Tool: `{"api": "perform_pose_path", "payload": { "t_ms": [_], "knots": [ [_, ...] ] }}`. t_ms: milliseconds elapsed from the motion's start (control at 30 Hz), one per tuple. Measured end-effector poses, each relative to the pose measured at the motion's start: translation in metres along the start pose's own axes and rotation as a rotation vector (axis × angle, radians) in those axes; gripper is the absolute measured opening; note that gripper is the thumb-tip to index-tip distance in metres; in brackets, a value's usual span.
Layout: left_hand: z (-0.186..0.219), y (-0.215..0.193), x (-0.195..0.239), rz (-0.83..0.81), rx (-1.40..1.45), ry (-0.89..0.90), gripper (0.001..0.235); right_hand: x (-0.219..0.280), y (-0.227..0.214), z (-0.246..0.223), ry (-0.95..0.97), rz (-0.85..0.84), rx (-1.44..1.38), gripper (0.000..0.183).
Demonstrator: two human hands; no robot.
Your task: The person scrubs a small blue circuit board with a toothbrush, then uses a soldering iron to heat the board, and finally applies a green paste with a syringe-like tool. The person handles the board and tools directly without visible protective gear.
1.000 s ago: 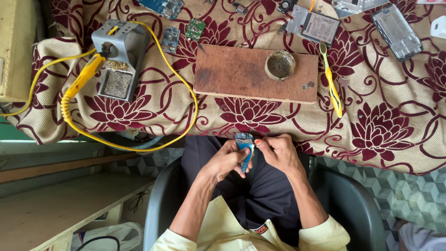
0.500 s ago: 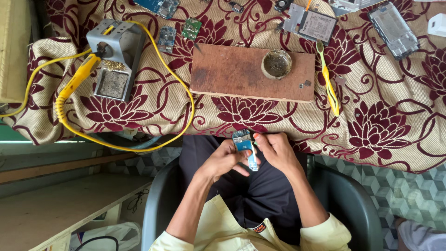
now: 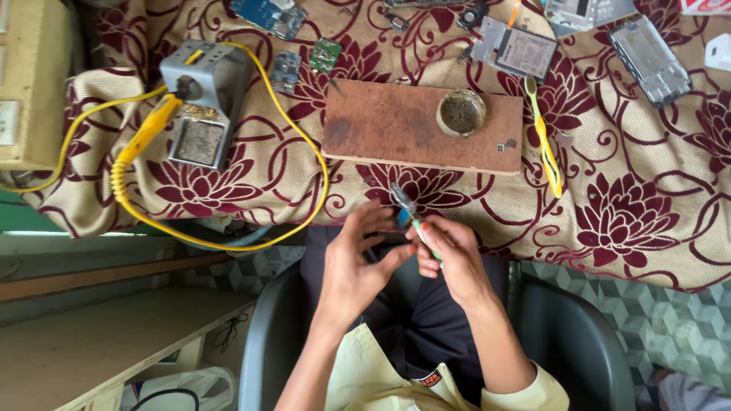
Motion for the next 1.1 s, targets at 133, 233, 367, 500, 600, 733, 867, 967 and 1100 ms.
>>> {"api": "perform_pose_path", "payload": {
  "t_ms": [133, 233, 367, 500, 600, 733, 867, 967, 1100],
  "knots": [
    [0.009, 0.000, -0.022, 0.075, -0.015, -0.038, 0.066, -0.001, 0.020, -0.014, -0.082, -0.006, 0.071, 0.032],
    [0.015, 0.007, -0.025, 0.029, -0.010, 0.067, 0.052, 0.001, 0.017, -0.013, -0.016, 0.043, 0.016, 0.037],
    [0.033, 0.010, -0.016, 0.156, -0.209, 0.332, 0.043, -0.005, 0.013, -0.016, -0.025, 0.043, -0.043, 0.036],
    [0.040, 0.021, -0.018, 0.163, -0.561, 0.435, 0.056, -0.006, 0.012, -0.027, -0.113, 0.053, 0.029, 0.034],
    [0.044, 0.027, -0.020, 0.155, -0.660, 0.519, 0.061, 0.001, 0.009, -0.047, -0.268, 0.192, 0.300, 0.036],
    [0.041, 0.034, -0.020, 0.204, -0.741, 0.591, 0.061, 0.014, 0.019, -0.071, -0.458, 0.356, 0.705, 0.023],
    [0.039, 0.032, -0.019, 0.257, -0.795, 0.698, 0.053, 0.032, 0.039, -0.097, -0.741, 0.407, 0.930, 0.021],
    [0.051, 0.017, -0.017, 0.280, -0.748, 0.795, 0.040, 0.047, 0.051, -0.118, -0.925, 0.368, 1.010, 0.022],
    [0.058, -0.009, -0.045, 0.011, -0.510, 0.616, 0.020, 0.040, 0.058, -0.149, -0.934, 0.257, 1.077, 0.014]
  ]
}}
Point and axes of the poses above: each hand's wrist, its own x-axis away from the middle knuckle, its own y-axis out of the palm, z = x × y, the point moved 8 cm from there along -x, towards the middle knuckle, and after that the axes turned 1 degree about z, right-handed, at the moved point
